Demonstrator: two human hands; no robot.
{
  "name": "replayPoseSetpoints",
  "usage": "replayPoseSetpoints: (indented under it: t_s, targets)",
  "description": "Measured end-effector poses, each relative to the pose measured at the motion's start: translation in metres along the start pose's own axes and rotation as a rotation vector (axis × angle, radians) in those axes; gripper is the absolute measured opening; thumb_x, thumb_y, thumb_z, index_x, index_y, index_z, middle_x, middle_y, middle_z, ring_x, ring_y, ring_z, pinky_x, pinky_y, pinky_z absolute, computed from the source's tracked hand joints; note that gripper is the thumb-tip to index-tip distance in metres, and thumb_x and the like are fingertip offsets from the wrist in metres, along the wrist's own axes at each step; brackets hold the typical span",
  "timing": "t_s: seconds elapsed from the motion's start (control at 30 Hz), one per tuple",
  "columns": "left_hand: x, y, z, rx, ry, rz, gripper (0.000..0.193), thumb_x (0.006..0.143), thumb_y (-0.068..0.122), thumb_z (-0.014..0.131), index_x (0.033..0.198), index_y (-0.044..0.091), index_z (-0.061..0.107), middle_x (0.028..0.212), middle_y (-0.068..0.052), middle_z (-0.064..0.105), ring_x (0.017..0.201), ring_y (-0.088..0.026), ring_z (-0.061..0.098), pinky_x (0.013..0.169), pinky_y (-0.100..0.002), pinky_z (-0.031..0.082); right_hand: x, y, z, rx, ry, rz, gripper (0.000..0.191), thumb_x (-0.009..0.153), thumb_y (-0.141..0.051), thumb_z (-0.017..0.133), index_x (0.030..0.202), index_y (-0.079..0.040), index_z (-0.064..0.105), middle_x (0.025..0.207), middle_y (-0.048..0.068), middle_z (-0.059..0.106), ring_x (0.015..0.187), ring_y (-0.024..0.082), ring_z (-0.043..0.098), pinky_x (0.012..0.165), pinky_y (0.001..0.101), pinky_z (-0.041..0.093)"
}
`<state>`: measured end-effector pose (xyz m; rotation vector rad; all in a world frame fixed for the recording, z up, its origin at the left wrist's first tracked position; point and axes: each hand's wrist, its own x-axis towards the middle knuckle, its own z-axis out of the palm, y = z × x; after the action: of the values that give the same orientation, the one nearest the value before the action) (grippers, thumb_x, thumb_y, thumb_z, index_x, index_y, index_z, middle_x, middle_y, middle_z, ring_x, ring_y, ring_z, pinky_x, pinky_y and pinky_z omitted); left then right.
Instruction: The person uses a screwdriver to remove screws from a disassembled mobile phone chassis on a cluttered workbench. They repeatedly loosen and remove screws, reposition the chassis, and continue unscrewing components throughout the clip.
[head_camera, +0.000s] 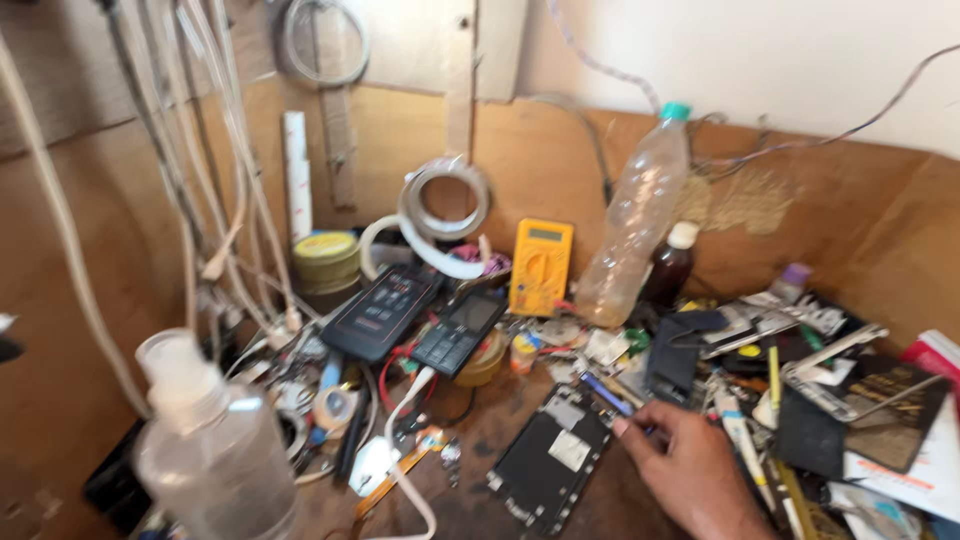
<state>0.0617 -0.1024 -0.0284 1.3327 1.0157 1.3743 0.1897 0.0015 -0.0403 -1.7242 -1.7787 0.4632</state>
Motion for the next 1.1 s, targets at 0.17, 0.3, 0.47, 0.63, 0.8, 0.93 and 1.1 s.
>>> replayPoseSetpoints:
  t_s: [0.17,0.3,0.47,0.63,0.8,0.93,1.1]
  targets:
    - [0.002,0.002,0.004,-0.013,0.012,-0.015,0.023,0.083,0.025,0.077,0.100,0.009,0.077,0.101,-0.014,0.071,0.103,-0.028,0.067,0.090,-0.043,0.051,0.002,0.003,0.000,-0.024,-0.038,0.070,0.036,0.086,-0.041,0.079,0.093,-0.005,0.078,0.072,0.012,0.076,0.069,0.020,0.071,0.070,0.0366,0.057]
    - [0.002,0.008,0.005,-0.028,0.012,-0.019,0.025,0.084,0.026,0.077,0.102,0.009,0.076,0.102,-0.014,0.071,0.104,-0.028,0.068,0.090,-0.042,0.051,0.000,0.000,-0.003,-0.080,-0.050,0.132,0.036,0.088,-0.042,0.079,0.095,-0.006,0.079,0.071,0.017,0.074,0.068,0.026,0.068,0.068,0.0408,0.055]
    - [0.002,0.008,-0.007,-0.029,0.016,-0.009,0.027,0.085,0.027,0.076,0.105,0.009,0.076,0.103,-0.014,0.072,0.104,-0.027,0.068,0.090,-0.042,0.051,0.002,-0.001,-0.003,-0.035,-0.022,0.065,0.035,0.086,-0.041,0.079,0.094,-0.007,0.079,0.073,0.011,0.075,0.069,0.023,0.070,0.067,0.0382,0.057]
    - [0.009,0.007,-0.015,-0.040,0.030,-0.015,0.029,0.086,0.028,0.076,0.108,0.009,0.076,0.105,-0.014,0.073,0.105,-0.027,0.069,0.091,-0.041,0.052,0.002,0.006,0.002,-0.059,-0.037,0.057,0.036,0.086,-0.042,0.079,0.094,-0.007,0.079,0.074,0.013,0.073,0.070,0.023,0.069,0.069,0.0378,0.057]
    - [0.011,0.015,-0.015,-0.024,0.026,0.000,0.030,0.087,0.029,0.075,0.110,0.009,0.076,0.106,-0.013,0.074,0.105,-0.026,0.070,0.091,-0.041,0.052,0.007,0.010,0.001,-0.002,-0.003,0.013,0.036,0.084,-0.041,0.080,0.092,-0.005,0.078,0.069,0.012,0.076,0.068,0.021,0.069,0.067,0.0370,0.057]
    - [0.014,0.014,-0.022,0.121,0.110,0.005,0.032,0.088,0.029,0.075,0.113,0.009,0.076,0.107,-0.013,0.075,0.106,-0.026,0.070,0.092,-0.040,0.052,0.004,0.007,-0.002,0.108,-0.061,0.078,0.032,0.085,-0.036,0.076,0.092,-0.005,0.079,0.072,0.010,0.073,0.063,0.021,0.067,0.064,0.0378,0.056]
    - [0.081,0.005,-0.050,0.881,0.214,0.128,0.036,0.084,0.026,0.080,0.107,0.001,0.070,0.116,-0.022,0.065,0.112,-0.037,0.060,0.093,-0.047,0.049,-0.001,-0.003,-0.003,-0.022,-0.014,0.108,0.033,0.089,-0.040,0.077,0.097,-0.008,0.079,0.068,0.013,0.070,0.058,0.023,0.065,0.061,0.0387,0.053]
